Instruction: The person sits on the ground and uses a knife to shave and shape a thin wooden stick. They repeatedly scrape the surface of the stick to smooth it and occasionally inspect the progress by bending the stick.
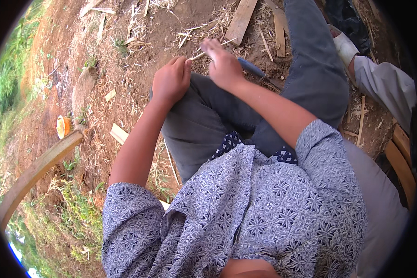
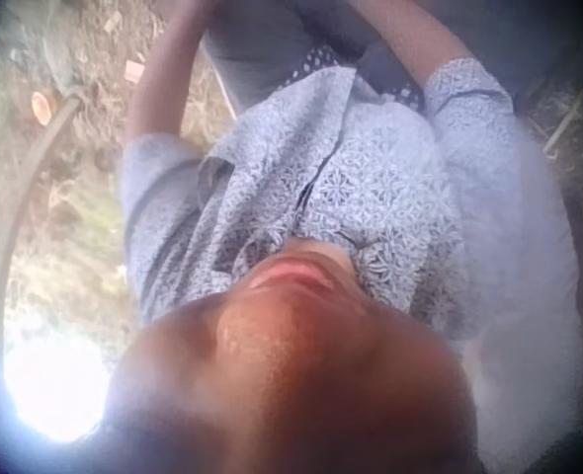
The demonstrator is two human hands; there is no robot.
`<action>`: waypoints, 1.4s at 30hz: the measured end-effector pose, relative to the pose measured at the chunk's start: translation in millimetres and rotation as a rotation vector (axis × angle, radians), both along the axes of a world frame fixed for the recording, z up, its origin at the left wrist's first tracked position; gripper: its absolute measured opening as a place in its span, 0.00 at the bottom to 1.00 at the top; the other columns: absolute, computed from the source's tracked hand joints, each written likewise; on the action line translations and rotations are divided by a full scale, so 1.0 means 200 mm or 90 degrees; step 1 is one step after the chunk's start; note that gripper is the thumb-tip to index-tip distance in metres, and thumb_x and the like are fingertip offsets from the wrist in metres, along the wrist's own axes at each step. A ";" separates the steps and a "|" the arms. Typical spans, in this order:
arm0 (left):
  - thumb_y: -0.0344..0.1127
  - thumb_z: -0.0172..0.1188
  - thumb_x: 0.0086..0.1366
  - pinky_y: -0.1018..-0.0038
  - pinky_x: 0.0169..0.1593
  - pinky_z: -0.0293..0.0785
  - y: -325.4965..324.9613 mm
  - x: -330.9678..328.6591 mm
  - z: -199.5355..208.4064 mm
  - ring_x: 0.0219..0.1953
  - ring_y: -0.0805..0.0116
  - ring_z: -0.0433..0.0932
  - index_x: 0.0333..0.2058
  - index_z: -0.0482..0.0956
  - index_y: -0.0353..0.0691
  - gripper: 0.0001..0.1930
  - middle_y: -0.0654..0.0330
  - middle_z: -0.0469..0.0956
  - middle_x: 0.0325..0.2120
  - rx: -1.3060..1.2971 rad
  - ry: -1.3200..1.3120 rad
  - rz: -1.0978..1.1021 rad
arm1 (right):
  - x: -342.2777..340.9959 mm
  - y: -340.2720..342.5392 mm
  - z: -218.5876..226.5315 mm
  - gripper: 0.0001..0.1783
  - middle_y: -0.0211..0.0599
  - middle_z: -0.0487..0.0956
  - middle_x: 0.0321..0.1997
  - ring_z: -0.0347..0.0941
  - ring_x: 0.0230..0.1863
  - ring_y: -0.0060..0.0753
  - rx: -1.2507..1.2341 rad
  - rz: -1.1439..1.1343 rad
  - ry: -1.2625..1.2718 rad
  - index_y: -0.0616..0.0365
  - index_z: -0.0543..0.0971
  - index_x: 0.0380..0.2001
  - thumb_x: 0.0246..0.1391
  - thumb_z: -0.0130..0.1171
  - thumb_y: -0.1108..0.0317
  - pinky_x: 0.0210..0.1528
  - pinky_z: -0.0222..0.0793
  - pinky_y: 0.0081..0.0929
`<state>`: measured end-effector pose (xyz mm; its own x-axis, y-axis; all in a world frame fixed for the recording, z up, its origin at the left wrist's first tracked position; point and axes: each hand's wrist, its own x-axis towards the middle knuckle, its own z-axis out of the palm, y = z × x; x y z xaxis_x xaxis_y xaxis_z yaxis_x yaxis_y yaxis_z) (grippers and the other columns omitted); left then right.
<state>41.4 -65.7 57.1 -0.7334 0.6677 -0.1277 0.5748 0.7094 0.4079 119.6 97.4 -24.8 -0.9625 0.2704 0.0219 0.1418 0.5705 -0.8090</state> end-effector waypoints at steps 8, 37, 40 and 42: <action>0.41 0.48 0.76 0.49 0.41 0.73 0.01 0.01 0.01 0.38 0.38 0.78 0.38 0.75 0.36 0.14 0.46 0.79 0.37 0.036 0.005 0.015 | -0.09 0.30 0.01 0.30 0.49 0.76 0.66 0.71 0.67 0.46 -0.099 -0.147 -0.030 0.57 0.78 0.61 0.55 0.45 0.76 0.70 0.66 0.36; 0.41 0.46 0.77 0.45 0.39 0.71 0.02 0.01 0.01 0.36 0.33 0.77 0.38 0.71 0.37 0.13 0.41 0.78 0.34 0.001 -0.003 -0.008 | -0.10 0.13 -0.15 0.31 0.44 0.71 0.71 0.62 0.74 0.44 -0.120 0.078 0.111 0.58 0.74 0.64 0.58 0.41 0.82 0.76 0.57 0.38; 0.42 0.46 0.77 0.45 0.38 0.71 0.02 0.01 0.00 0.35 0.35 0.78 0.38 0.70 0.38 0.13 0.43 0.79 0.34 -0.013 0.002 0.009 | -0.11 0.11 -0.11 0.31 0.46 0.70 0.71 0.62 0.74 0.45 -0.081 -0.035 0.025 0.58 0.72 0.65 0.58 0.42 0.81 0.75 0.58 0.38; 0.42 0.47 0.76 0.47 0.36 0.73 0.00 0.00 -0.02 0.34 0.38 0.79 0.37 0.70 0.40 0.12 0.46 0.79 0.34 -0.030 0.028 0.005 | -0.01 -0.08 0.02 0.29 0.50 0.72 0.69 0.63 0.74 0.47 -0.123 0.051 0.130 0.62 0.75 0.62 0.58 0.43 0.83 0.76 0.56 0.37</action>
